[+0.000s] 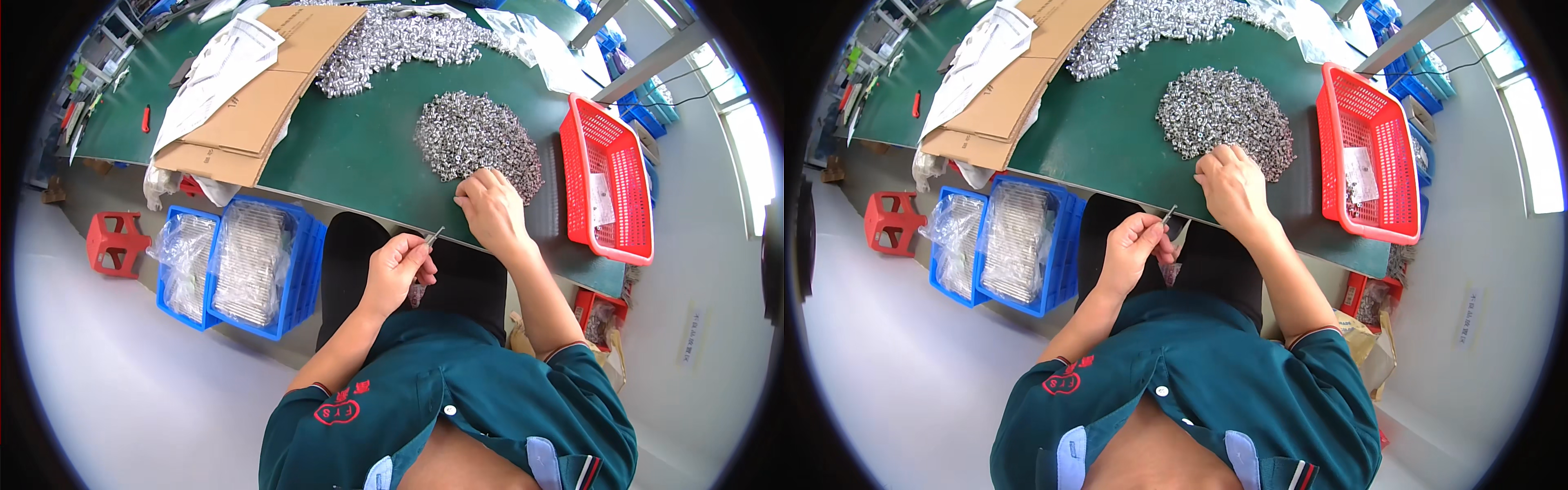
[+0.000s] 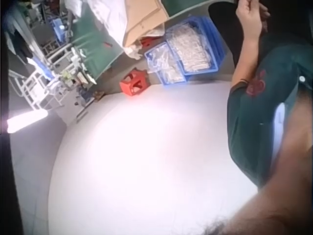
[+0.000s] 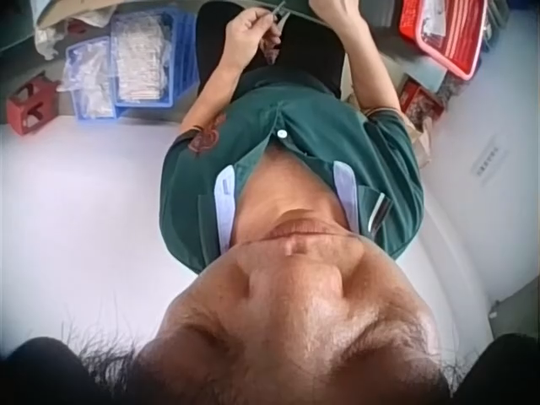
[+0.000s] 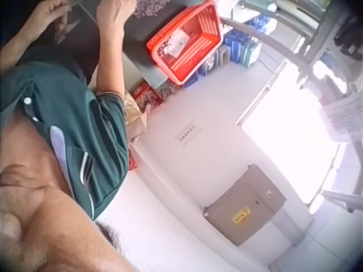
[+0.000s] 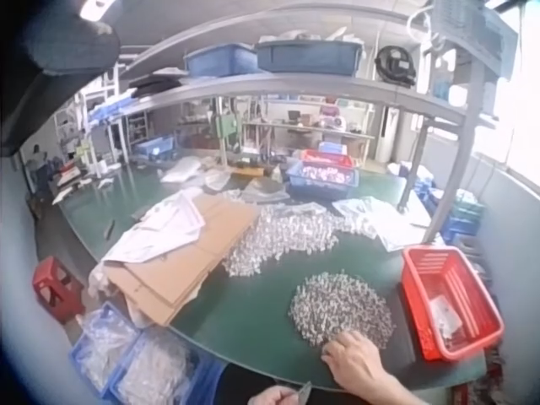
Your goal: Inspecting and sorting small metal pins on a workbench in a manufacturing setting.
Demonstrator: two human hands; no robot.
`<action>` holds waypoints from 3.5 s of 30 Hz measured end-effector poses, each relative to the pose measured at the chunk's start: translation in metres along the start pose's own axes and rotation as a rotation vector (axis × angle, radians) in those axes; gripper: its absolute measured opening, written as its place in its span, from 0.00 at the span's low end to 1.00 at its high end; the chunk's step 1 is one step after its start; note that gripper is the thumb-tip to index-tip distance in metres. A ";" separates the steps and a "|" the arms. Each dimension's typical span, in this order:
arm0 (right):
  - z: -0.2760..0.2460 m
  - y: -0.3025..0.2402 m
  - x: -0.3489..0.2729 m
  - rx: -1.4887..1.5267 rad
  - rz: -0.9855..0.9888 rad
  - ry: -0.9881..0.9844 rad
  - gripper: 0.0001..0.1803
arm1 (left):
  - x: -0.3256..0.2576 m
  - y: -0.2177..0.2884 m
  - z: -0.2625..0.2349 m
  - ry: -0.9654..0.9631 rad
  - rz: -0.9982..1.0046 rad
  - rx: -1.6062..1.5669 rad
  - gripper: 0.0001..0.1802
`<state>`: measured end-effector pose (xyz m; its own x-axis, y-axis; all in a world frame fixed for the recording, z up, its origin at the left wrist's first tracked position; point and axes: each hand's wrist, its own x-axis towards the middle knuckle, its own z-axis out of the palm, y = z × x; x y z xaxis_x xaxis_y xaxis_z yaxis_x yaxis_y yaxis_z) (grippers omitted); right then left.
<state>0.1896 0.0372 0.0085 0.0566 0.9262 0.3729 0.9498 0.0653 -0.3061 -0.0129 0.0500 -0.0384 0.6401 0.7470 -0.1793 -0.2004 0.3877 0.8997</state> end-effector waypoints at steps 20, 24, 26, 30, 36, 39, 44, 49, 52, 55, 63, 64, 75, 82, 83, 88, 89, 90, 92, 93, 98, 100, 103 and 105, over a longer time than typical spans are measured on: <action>-0.014 -0.011 -0.043 1.881 0.831 -0.435 0.04 | -0.009 0.008 0.016 0.028 0.129 0.289 0.06; -0.022 -0.010 -0.046 1.724 0.815 -0.452 0.04 | -0.010 0.008 0.018 0.021 0.251 0.441 0.05; -0.026 -0.015 -0.047 1.654 0.819 -0.453 0.04 | -0.011 0.008 0.020 0.011 0.300 0.483 0.05; -0.021 -0.020 -0.053 1.811 0.788 -0.369 0.04 | -0.013 0.006 0.025 -0.004 0.216 0.316 0.05; -0.011 -0.026 -0.061 1.875 0.785 -0.282 0.06 | -0.011 0.002 0.024 -0.039 0.136 0.254 0.07; -0.012 -0.034 -0.063 1.358 0.622 -0.128 0.09 | -0.008 0.002 0.023 -0.085 0.028 0.073 0.08; -0.015 -0.035 -0.062 1.191 0.535 -0.099 0.08 | -0.006 0.001 0.020 -0.146 0.001 -0.112 0.09; -0.027 -0.006 -0.036 0.353 0.272 0.142 0.09 | -0.005 -0.003 0.011 -0.080 -0.010 -0.098 0.08; -0.020 0.010 -0.027 0.148 0.333 0.160 0.08 | -0.005 -0.003 0.010 -0.060 -0.018 -0.095 0.08; -0.010 0.014 -0.021 0.007 0.177 0.217 0.09 | -0.004 -0.005 0.008 -0.047 -0.027 -0.091 0.08; 0.004 0.010 -0.009 -0.100 0.199 0.208 0.08 | -0.005 -0.004 0.006 -0.044 -0.004 -0.025 0.08; 0.007 0.011 -0.009 -0.103 0.191 0.218 0.07 | -0.005 -0.004 0.006 -0.042 -0.007 -0.025 0.08; -0.021 -0.014 -0.024 0.907 0.511 -0.063 0.05 | -0.003 -0.001 0.004 -0.028 0.042 -0.048 0.08; -0.021 -0.022 -0.038 1.310 0.611 -0.228 0.06 | -0.005 0.000 0.009 -0.027 0.064 0.065 0.08; -0.021 -0.022 -0.038 1.346 0.616 -0.203 0.06 | -0.006 0.000 0.010 -0.028 0.069 0.071 0.07; -0.025 -0.023 -0.041 1.264 0.584 -0.254 0.06 | -0.009 0.005 0.014 -0.025 0.073 0.121 0.07; -0.028 -0.024 -0.041 1.217 0.584 -0.263 0.06 | -0.009 0.005 0.015 -0.028 0.079 0.128 0.07; -0.032 -0.025 -0.041 1.218 0.584 -0.263 0.06 | -0.010 0.006 0.014 -0.028 0.079 0.129 0.07; -0.043 -0.028 -0.040 0.681 0.307 -0.234 0.07 | -0.012 0.007 0.014 -0.010 0.074 0.235 0.06; -0.047 -0.029 -0.040 0.682 0.310 -0.232 0.07 | -0.012 0.008 0.015 -0.012 0.072 0.237 0.06; -0.051 -0.028 -0.045 0.775 0.354 -0.230 0.07 | -0.013 0.011 0.018 -0.042 0.084 0.312 0.06; -0.049 -0.026 -0.051 0.694 0.255 -0.194 0.07 | -0.013 0.009 0.018 -0.055 0.097 0.333 0.06; -0.048 -0.024 -0.055 0.761 0.271 -0.198 0.07 | -0.013 0.009 0.018 -0.084 0.114 0.324 0.06; -0.048 -0.020 -0.056 1.105 0.518 -0.312 0.06 | -0.013 0.009 0.018 -0.102 0.119 0.294 0.05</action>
<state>0.1825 -0.0336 0.0353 0.1261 0.9744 -0.1864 0.0654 -0.1956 -0.9785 -0.0099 0.0338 -0.0210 0.6991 0.7140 -0.0388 -0.0648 0.1174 0.9910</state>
